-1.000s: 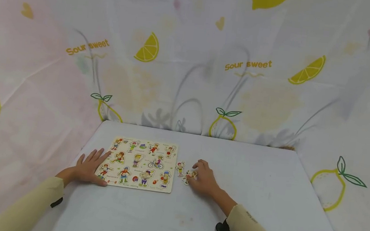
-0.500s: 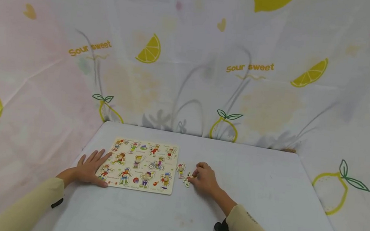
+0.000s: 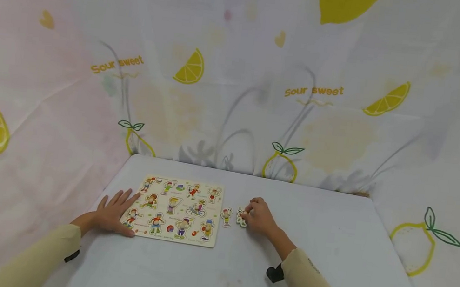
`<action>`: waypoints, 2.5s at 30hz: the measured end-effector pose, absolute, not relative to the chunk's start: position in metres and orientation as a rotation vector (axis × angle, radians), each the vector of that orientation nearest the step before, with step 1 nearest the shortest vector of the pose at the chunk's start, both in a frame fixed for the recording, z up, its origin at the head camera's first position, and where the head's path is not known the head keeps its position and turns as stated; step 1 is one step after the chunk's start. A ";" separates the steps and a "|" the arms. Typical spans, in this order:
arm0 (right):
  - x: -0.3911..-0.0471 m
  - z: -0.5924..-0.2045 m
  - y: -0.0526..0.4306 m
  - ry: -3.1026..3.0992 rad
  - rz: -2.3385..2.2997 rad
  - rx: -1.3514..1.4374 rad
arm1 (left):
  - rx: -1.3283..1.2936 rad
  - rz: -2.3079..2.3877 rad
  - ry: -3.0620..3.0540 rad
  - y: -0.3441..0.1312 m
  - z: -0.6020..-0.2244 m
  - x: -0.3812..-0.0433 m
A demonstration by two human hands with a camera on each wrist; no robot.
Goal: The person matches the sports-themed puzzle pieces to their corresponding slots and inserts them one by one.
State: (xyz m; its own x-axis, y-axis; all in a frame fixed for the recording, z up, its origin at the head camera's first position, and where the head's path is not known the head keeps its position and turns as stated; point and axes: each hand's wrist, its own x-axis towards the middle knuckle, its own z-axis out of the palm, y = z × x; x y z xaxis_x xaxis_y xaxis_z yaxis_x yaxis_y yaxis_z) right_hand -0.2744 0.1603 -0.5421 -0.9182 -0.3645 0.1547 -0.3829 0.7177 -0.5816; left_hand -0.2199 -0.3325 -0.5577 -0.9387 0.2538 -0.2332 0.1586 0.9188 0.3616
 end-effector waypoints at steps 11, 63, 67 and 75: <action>-0.315 -0.532 0.128 -2.952 1.202 0.433 | 0.291 0.521 2.797 -0.328 -0.551 -0.215; -0.324 -0.546 -0.020 -2.928 0.956 0.422 | 0.257 0.490 2.852 -0.338 -0.572 -0.219; -0.331 -0.552 -0.016 -2.920 0.959 0.496 | 0.251 0.515 2.832 -0.335 -0.563 -0.219; -0.322 -0.547 0.011 -3.003 0.986 0.648 | 0.252 0.474 2.802 -0.335 -0.570 -0.217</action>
